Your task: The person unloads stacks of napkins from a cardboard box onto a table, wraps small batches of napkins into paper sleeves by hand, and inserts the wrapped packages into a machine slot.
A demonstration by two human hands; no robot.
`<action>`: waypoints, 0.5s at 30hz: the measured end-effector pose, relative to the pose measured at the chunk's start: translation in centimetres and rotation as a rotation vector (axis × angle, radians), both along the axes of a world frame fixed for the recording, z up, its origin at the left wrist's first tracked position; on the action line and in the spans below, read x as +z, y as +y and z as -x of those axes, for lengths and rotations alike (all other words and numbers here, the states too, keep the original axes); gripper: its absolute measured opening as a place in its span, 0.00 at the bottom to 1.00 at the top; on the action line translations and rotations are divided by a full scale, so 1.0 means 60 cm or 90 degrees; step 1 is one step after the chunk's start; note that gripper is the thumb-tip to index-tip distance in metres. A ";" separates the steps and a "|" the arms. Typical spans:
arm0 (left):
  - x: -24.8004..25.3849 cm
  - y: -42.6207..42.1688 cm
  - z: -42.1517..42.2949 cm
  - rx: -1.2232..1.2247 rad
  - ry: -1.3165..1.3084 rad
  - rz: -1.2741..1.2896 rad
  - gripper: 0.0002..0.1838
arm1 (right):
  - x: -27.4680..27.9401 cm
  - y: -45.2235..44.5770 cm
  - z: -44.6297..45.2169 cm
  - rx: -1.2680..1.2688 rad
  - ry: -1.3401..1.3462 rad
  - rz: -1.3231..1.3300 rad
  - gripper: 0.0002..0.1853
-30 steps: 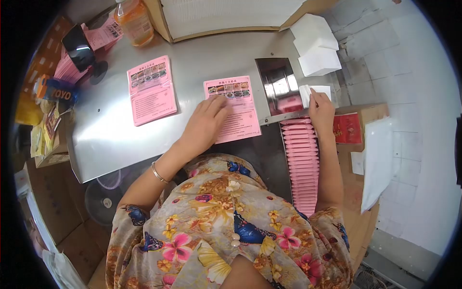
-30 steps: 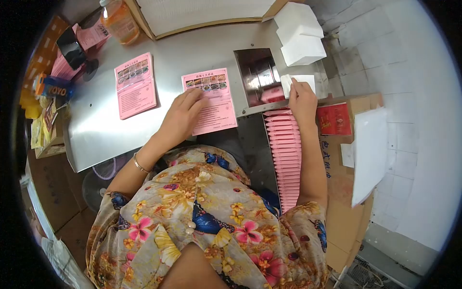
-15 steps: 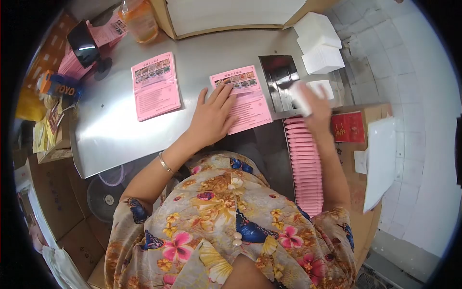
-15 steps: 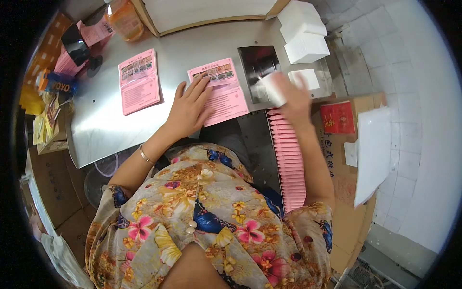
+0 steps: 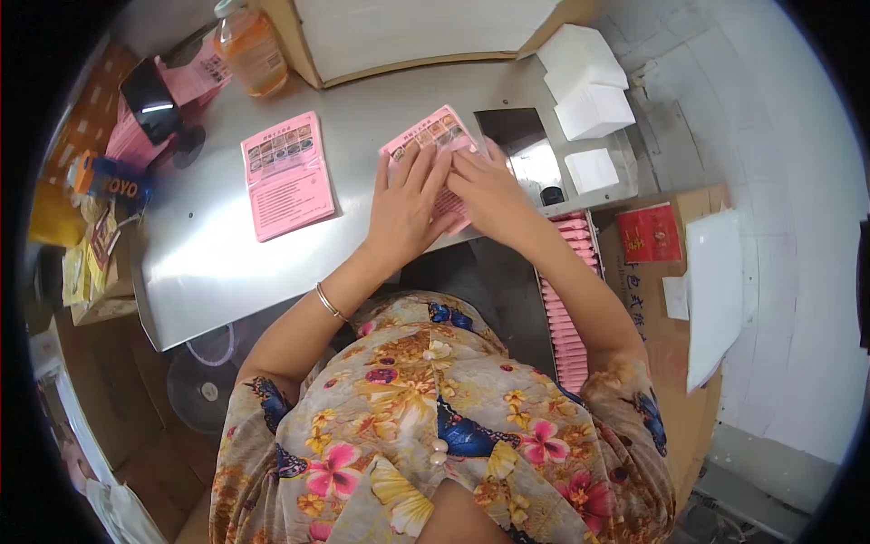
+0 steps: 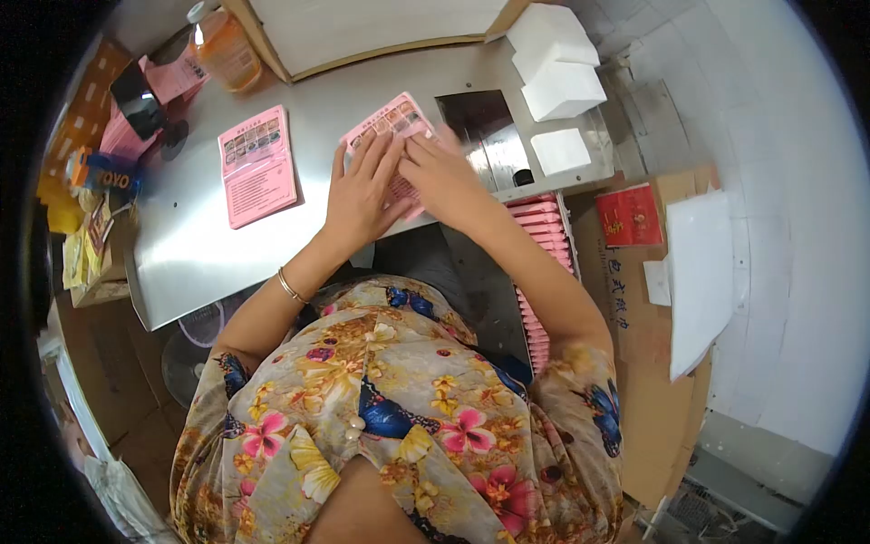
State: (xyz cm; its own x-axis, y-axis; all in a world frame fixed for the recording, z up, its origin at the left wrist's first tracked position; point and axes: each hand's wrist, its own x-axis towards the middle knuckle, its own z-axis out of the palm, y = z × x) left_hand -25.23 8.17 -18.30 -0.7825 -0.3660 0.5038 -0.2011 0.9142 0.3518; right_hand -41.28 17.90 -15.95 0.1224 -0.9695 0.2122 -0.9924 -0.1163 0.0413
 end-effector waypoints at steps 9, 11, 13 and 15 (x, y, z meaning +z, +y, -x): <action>0.025 -0.020 0.013 -0.194 0.037 -0.001 0.18 | -0.002 0.189 0.177 -0.403 -0.034 0.189 0.16; 0.021 -0.027 0.015 -0.213 0.091 0.091 0.17 | -0.010 0.191 0.187 -0.428 -0.113 0.169 0.14; 0.019 -0.023 0.012 -0.224 -0.018 -0.018 0.13 | -0.015 0.189 0.190 -0.402 -0.129 0.193 0.13; 0.004 -0.019 0.017 -0.196 -0.027 0.002 0.11 | -0.013 0.189 0.190 -0.421 -0.125 0.170 0.13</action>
State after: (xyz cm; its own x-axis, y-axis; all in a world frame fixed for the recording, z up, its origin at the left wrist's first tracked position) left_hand -26.22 7.04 -18.06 -0.8763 -0.1079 0.4695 0.0705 0.9353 0.3466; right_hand -52.67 29.24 -16.75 -0.5339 -0.7401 0.4089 -0.8438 0.4975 -0.2015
